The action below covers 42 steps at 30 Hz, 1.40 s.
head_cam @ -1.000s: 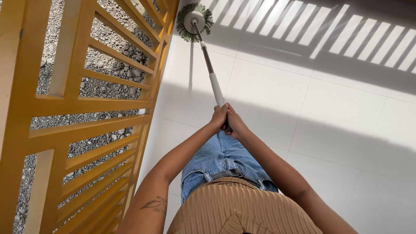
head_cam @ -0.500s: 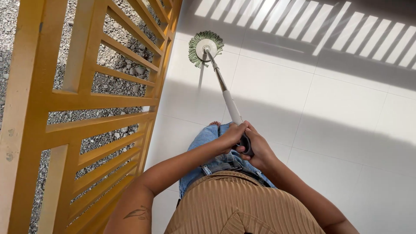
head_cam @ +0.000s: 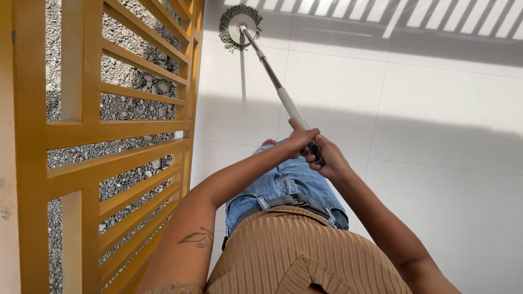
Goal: Mopping a tiled balcony floor using a spin mop.
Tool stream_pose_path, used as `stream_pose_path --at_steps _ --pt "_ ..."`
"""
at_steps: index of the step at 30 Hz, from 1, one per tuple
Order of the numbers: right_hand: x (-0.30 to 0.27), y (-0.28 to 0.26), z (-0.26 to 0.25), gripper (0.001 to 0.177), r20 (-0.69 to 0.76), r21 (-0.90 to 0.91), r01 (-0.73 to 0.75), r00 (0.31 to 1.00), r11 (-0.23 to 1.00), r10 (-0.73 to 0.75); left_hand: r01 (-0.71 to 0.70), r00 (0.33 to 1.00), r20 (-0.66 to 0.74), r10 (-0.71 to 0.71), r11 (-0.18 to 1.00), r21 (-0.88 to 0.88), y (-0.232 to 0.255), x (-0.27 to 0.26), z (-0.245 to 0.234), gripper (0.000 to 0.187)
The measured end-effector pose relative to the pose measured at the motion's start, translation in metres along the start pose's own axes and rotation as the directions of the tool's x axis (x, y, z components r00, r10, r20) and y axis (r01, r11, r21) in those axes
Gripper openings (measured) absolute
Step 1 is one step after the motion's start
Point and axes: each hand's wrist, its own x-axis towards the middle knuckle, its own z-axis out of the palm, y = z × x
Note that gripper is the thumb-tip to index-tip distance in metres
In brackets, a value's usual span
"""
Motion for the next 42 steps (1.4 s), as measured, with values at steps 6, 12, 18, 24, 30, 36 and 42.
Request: stream_pose_path --at_steps 6,12,18,24,30,36,42 --pt "-0.152 0.014 -0.044 0.027 -0.162 0.261 -0.112 0.974 0.959 0.158 0.294 0.902 0.300 -0.311 0.950 0.103 -0.070 -0.067 0.106 0.107" --pt "-0.183 0.029 -0.035 0.021 -0.086 0.494 0.064 0.996 0.867 -0.024 0.485 0.702 0.348 -0.621 0.775 0.406 0.042 -0.177 0.102 0.108" --pt "-0.155 -0.036 -0.003 0.023 -0.134 0.511 0.090 0.991 0.855 -0.024 0.268 0.827 0.405 -0.390 0.907 0.327 0.086 -0.136 0.083 0.100" --pt "-0.102 -0.026 0.009 0.022 -0.077 0.403 0.143 0.990 0.904 -0.122 0.140 0.911 0.324 -0.256 0.930 0.339 0.077 -0.094 0.049 0.109" --pt "0.014 0.006 -0.006 0.038 -0.151 0.318 0.227 0.971 0.921 -0.187 -0.045 0.995 0.095 0.000 0.881 0.472 0.031 0.025 0.026 0.078" --pt "0.021 0.030 -0.027 0.041 -0.230 0.332 0.206 0.964 0.920 -0.133 0.012 0.996 0.064 -0.060 0.816 0.577 0.037 -0.001 0.040 0.075" --pt "-0.092 0.058 -0.058 0.040 -0.205 0.494 0.108 0.979 0.863 -0.005 0.247 0.863 0.286 -0.416 0.841 0.481 0.026 -0.099 0.089 0.100"
